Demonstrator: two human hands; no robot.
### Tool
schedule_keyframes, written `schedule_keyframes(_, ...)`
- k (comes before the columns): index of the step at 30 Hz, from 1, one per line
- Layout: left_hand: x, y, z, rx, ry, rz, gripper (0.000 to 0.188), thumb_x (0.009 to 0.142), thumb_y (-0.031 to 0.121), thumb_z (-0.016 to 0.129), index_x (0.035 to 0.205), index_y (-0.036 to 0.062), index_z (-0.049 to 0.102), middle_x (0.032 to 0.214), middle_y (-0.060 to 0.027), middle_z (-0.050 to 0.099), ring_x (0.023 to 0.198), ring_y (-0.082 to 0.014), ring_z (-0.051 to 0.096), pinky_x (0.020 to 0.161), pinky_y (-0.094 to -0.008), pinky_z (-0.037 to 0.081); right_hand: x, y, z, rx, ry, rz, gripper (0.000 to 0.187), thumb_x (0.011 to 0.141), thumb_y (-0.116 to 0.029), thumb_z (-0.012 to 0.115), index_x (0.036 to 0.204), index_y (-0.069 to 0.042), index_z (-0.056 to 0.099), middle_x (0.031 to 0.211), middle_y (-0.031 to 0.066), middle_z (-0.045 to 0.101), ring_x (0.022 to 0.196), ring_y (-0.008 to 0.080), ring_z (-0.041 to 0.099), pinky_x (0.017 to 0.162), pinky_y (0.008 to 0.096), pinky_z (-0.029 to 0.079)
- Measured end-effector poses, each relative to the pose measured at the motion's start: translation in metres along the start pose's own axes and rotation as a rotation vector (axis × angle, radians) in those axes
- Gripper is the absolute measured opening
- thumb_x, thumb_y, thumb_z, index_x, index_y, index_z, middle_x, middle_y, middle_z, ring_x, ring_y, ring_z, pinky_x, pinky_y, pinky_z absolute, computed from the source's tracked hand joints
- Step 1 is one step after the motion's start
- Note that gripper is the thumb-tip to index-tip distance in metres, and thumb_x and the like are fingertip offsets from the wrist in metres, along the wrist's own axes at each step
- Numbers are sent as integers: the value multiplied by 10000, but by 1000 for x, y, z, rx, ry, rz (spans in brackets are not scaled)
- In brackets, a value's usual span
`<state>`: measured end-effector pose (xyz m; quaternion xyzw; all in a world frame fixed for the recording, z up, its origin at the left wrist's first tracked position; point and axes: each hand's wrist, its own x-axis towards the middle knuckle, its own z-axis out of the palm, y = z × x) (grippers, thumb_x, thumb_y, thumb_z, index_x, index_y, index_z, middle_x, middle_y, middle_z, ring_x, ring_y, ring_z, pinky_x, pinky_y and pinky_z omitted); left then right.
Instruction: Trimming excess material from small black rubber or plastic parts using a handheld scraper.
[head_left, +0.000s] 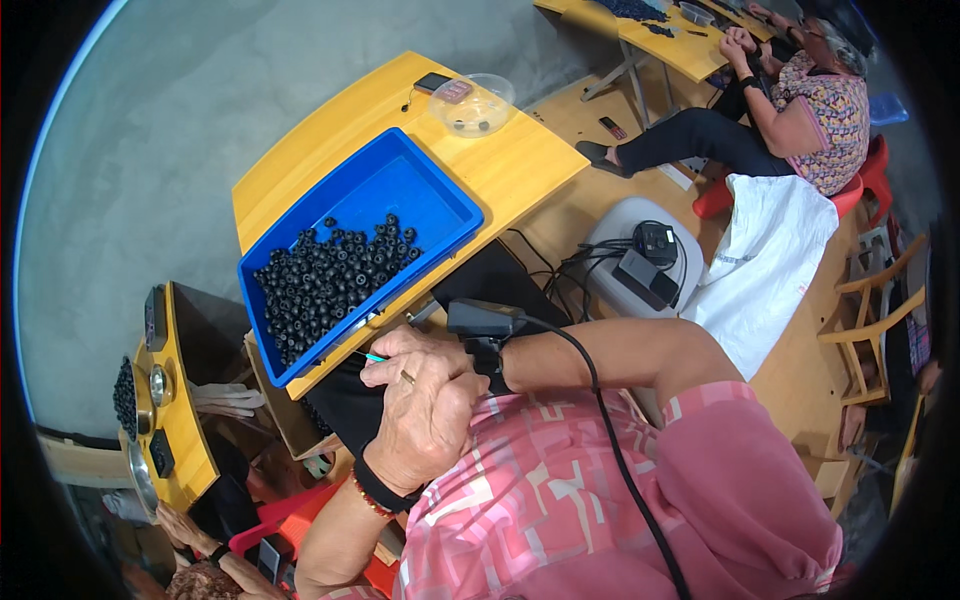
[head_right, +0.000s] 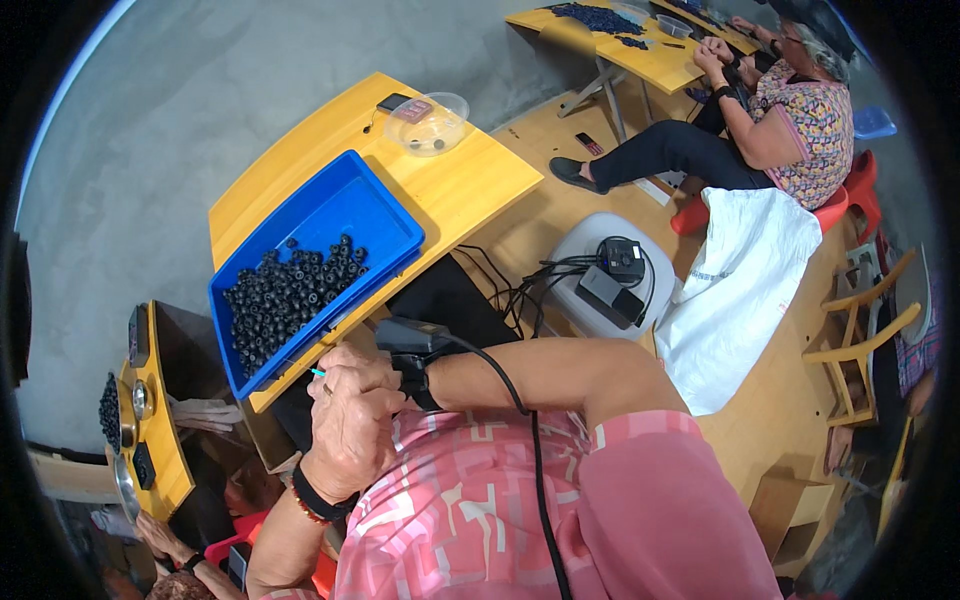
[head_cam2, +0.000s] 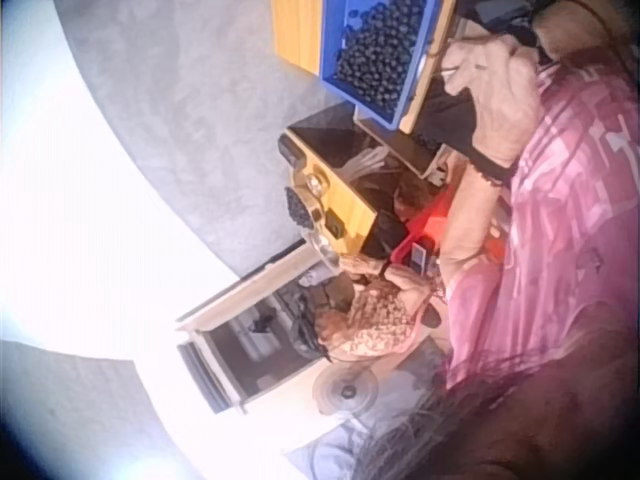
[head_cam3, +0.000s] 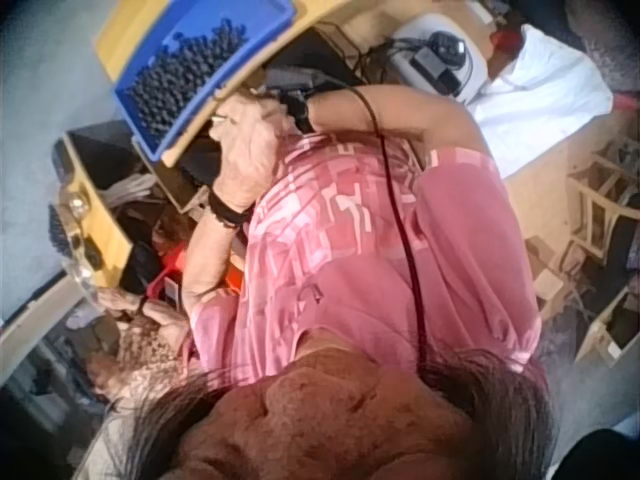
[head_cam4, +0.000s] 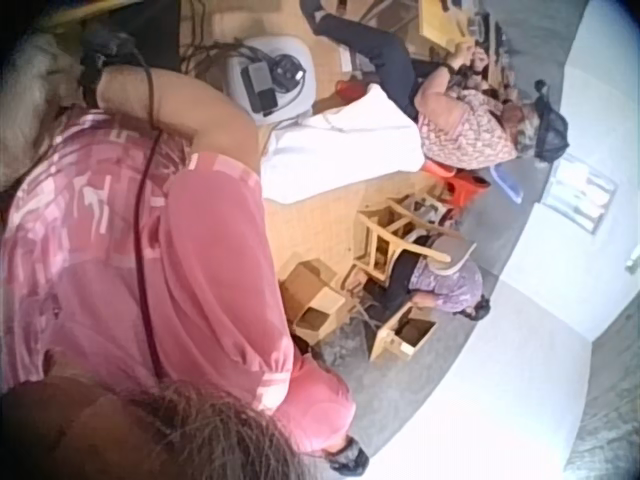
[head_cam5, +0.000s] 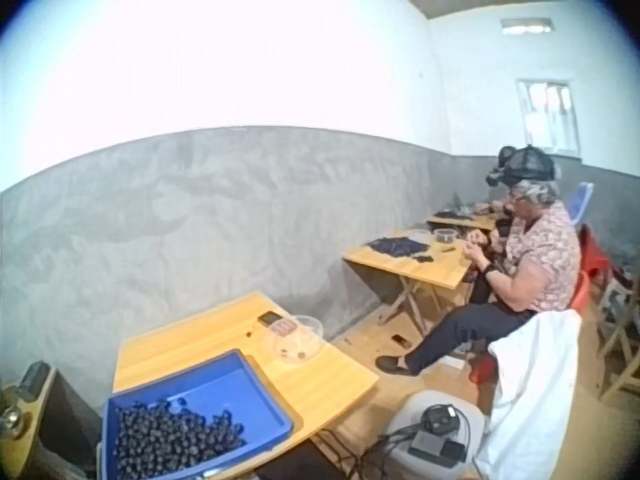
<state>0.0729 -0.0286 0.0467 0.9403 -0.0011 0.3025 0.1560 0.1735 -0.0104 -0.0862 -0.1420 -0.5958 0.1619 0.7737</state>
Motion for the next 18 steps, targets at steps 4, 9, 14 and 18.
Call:
schedule_keyframes(4,-8,3,7,61,97,22,361,614,-62,684,962,25,641,950,-133,626,852,-311,610,721,-416,469,-10,23,-9,-296,-369,-116,346,960,-232,654,1242,-33,634,887,179,683,858,357,652,891,488,510)
schedule_keyframes(9,-15,4,12,65,22,108,271,653,36,720,919,-7,695,970,-122,619,821,-271,586,716,-375,485,4,15,-1,-396,-487,291,247,938,-241,660,1064,-29,655,716,68,597,694,196,586,650,362,478)
schedule_keyframes(14,-16,3,11,52,-8,113,253,661,55,724,907,-2,708,992,-121,627,830,-260,581,728,-375,489,32,-9,4,-150,-604,1094,279,827,-245,654,1024,-51,686,920,166,605,952,344,569,845,473,425)
schedule_keyframes(18,-13,3,10,157,-7,155,319,659,71,737,969,-3,719,1006,-139,622,892,-270,595,764,-419,495,35,-4,2,-27,-511,1179,389,798,-366,693,1057,-77,698,953,169,633,1008,344,586,935,431,418)
